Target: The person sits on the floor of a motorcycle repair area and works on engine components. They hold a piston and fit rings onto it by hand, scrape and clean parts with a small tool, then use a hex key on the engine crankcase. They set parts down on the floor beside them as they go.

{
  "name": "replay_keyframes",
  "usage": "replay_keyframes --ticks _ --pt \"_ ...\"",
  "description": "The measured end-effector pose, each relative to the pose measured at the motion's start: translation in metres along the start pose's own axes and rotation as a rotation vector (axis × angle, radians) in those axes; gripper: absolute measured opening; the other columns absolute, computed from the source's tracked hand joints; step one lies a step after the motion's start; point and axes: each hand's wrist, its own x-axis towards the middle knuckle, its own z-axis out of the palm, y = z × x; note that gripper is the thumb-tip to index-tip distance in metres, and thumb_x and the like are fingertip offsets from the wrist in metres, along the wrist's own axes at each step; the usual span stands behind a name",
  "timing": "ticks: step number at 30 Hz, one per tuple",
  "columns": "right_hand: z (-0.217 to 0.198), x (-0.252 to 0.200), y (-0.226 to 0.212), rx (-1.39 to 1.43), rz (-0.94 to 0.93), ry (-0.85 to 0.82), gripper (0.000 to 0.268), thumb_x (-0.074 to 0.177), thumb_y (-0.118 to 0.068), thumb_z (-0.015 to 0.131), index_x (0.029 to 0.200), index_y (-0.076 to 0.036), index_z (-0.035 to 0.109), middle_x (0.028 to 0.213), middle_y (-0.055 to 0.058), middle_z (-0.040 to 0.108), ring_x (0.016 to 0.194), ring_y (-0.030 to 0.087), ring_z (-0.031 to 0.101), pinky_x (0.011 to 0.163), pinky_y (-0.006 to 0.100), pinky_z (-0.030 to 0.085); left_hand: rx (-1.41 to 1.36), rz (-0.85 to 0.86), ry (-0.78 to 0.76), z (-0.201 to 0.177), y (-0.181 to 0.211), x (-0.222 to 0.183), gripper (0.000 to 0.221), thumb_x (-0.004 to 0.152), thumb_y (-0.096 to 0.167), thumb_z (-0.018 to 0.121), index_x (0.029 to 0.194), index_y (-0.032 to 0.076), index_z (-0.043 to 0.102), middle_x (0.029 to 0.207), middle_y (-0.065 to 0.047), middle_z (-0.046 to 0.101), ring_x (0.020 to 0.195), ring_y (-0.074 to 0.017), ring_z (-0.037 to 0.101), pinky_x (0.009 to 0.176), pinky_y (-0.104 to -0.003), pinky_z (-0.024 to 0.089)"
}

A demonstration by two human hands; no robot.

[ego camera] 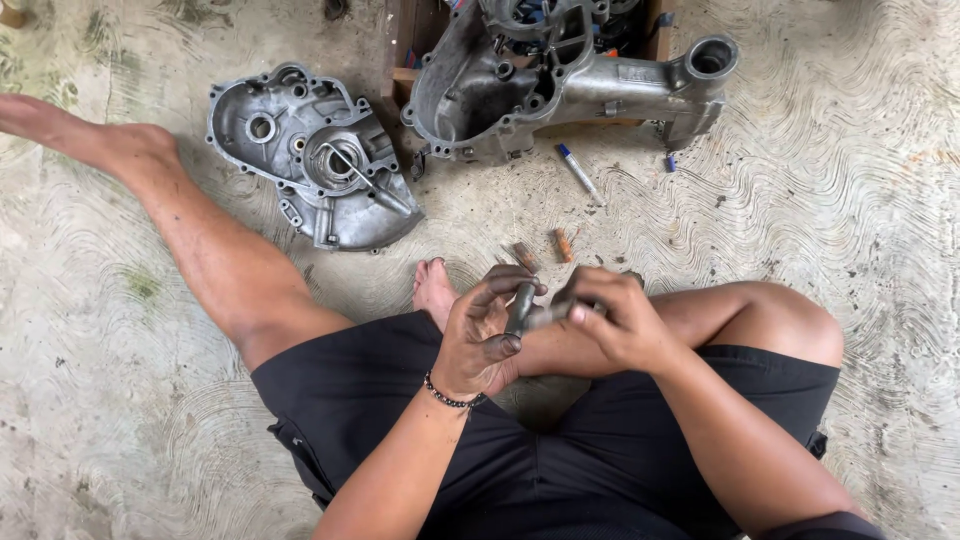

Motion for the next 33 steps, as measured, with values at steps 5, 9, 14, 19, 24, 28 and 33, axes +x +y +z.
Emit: replay_keyframes --ticks 5,9,14,19,24,28,33 --pt "-0.008 0.009 -0.010 -0.033 0.033 -0.031 0.034 0.102 -0.031 0.056 0.080 -0.007 0.067 0.069 0.008 0.057 0.062 0.028 0.059 0.059 0.039 0.047 0.016 0.030 0.015 -0.007 -0.008 -0.004 0.069 0.071 0.026 0.090 0.119 -0.013 0.060 0.116 -0.021 0.057 0.109 -0.0259 0.062 0.088 -0.037 0.056" --pt "-0.006 0.005 0.006 -0.030 0.119 -0.031 0.030 0.101 -0.023 0.059 0.080 -0.003 0.067 0.070 0.013 0.060 0.062 0.030 0.061 0.060 0.041 0.048 -0.021 -0.020 0.058 -0.008 -0.008 -0.006 0.061 0.079 0.025 0.084 0.121 -0.012 0.059 0.117 -0.022 0.061 0.110 -0.0278 0.064 0.084 -0.034 0.058" --pt "-0.001 0.012 0.004 -0.086 0.153 -0.026 0.025 0.099 -0.016 0.062 0.080 0.000 0.066 0.070 0.019 0.064 0.062 0.038 0.064 0.060 0.046 0.049 -0.017 -0.030 0.142 -0.033 -0.027 -0.007 0.062 0.078 0.020 0.083 0.126 -0.011 0.059 0.120 -0.023 0.064 0.107 -0.0294 0.066 0.084 -0.035 0.058" --pt "0.005 0.002 0.023 -0.157 0.259 0.015 0.025 0.101 -0.020 0.062 0.084 -0.003 0.069 0.073 0.015 0.066 0.066 0.033 0.066 0.063 0.042 0.051 0.006 -0.032 0.181 -0.047 -0.033 -0.012 0.061 0.077 0.017 0.084 0.126 -0.010 0.061 0.114 -0.021 0.069 0.105 -0.0301 0.069 0.083 -0.035 0.059" --pt "0.010 0.013 -0.005 -0.192 0.254 -0.079 0.028 0.097 -0.024 0.064 0.078 -0.005 0.070 0.069 0.013 0.069 0.063 0.036 0.068 0.062 0.045 0.053 0.029 -0.022 0.176 -0.044 -0.026 -0.005 0.059 0.075 0.019 0.085 0.122 -0.010 0.063 0.110 -0.020 0.069 0.103 -0.0262 0.069 0.083 -0.034 0.059" --pt "0.006 0.015 0.001 -0.212 0.256 -0.061 0.023 0.097 -0.021 0.066 0.081 -0.006 0.070 0.072 0.012 0.069 0.066 0.036 0.069 0.064 0.044 0.054 0.058 -0.050 0.160 -0.039 -0.019 -0.001 0.060 0.074 0.026 0.087 0.119 -0.007 0.066 0.111 -0.018 0.070 0.103 -0.0238 0.069 0.084 -0.031 0.058" --pt "0.003 0.002 0.025 -0.210 0.267 -0.087 0.027 0.098 -0.027 0.066 0.079 -0.008 0.068 0.071 0.011 0.068 0.066 0.033 0.068 0.064 0.042 0.054 0.081 -0.047 0.160 -0.066 -0.040 -0.008 0.057 0.073 0.021 0.087 0.115 -0.011 0.065 0.103 -0.021 0.068 0.099 -0.0267 0.069 0.081 -0.032 0.059"
